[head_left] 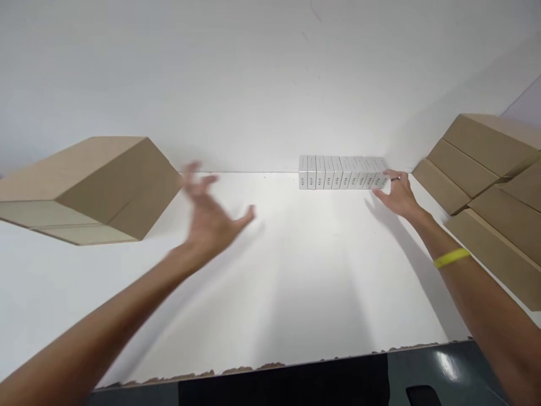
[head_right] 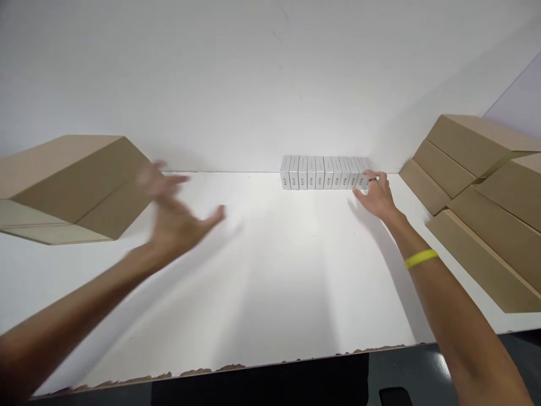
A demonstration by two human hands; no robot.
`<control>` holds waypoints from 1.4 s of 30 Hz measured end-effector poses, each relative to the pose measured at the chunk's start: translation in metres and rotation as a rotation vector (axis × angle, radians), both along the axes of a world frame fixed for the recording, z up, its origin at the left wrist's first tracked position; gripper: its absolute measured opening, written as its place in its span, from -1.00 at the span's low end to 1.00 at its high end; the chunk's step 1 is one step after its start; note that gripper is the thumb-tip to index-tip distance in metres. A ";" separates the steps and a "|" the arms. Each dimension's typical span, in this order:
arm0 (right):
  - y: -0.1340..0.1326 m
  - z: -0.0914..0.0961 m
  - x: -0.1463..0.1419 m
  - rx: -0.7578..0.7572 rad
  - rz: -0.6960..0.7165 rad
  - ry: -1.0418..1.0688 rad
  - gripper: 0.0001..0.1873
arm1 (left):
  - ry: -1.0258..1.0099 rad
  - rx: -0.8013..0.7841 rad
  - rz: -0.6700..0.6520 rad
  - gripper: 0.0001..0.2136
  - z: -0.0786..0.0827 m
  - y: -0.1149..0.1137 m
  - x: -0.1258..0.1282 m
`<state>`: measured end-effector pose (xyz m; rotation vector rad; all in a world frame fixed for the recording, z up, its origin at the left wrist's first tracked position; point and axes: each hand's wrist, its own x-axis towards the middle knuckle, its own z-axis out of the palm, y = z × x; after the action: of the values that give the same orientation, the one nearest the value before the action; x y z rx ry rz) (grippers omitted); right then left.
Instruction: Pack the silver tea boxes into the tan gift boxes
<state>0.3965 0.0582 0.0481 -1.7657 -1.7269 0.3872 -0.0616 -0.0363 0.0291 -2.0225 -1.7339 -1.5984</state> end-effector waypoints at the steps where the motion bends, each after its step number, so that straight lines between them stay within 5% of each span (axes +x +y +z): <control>1: 0.018 -0.002 -0.005 -0.020 -0.014 -0.031 -0.19 | 0.047 -0.023 -0.113 -0.05 -0.005 0.019 0.032; 3: 0.042 -0.007 -0.017 -0.051 -0.036 -0.076 -0.08 | 0.072 -0.062 -0.196 -0.11 -0.012 0.058 0.091; 6: 0.058 -0.021 -0.032 -0.064 -0.080 -0.118 -0.02 | -0.113 -0.225 -0.100 0.01 -0.021 0.112 0.156; 10: 0.067 -0.042 -0.033 -0.034 -0.154 -0.144 0.00 | -0.201 -0.266 0.006 0.09 -0.034 0.157 0.189; 22: 0.086 -0.071 -0.031 0.275 -0.175 -0.017 -0.20 | -0.175 -0.104 0.024 -0.03 -0.065 0.178 0.159; 34: 0.093 -0.081 -0.026 0.225 -0.068 0.198 0.00 | -0.189 -0.262 0.066 -0.05 -0.054 0.176 0.128; 42: 0.099 -0.090 -0.020 0.209 -0.046 0.268 -0.09 | -0.305 -0.283 0.187 -0.04 -0.045 0.161 0.131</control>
<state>0.3763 0.1569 -0.0422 -1.5258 -1.4781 0.3887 0.0690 0.1251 -0.0157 -1.7161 -2.2981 -1.7587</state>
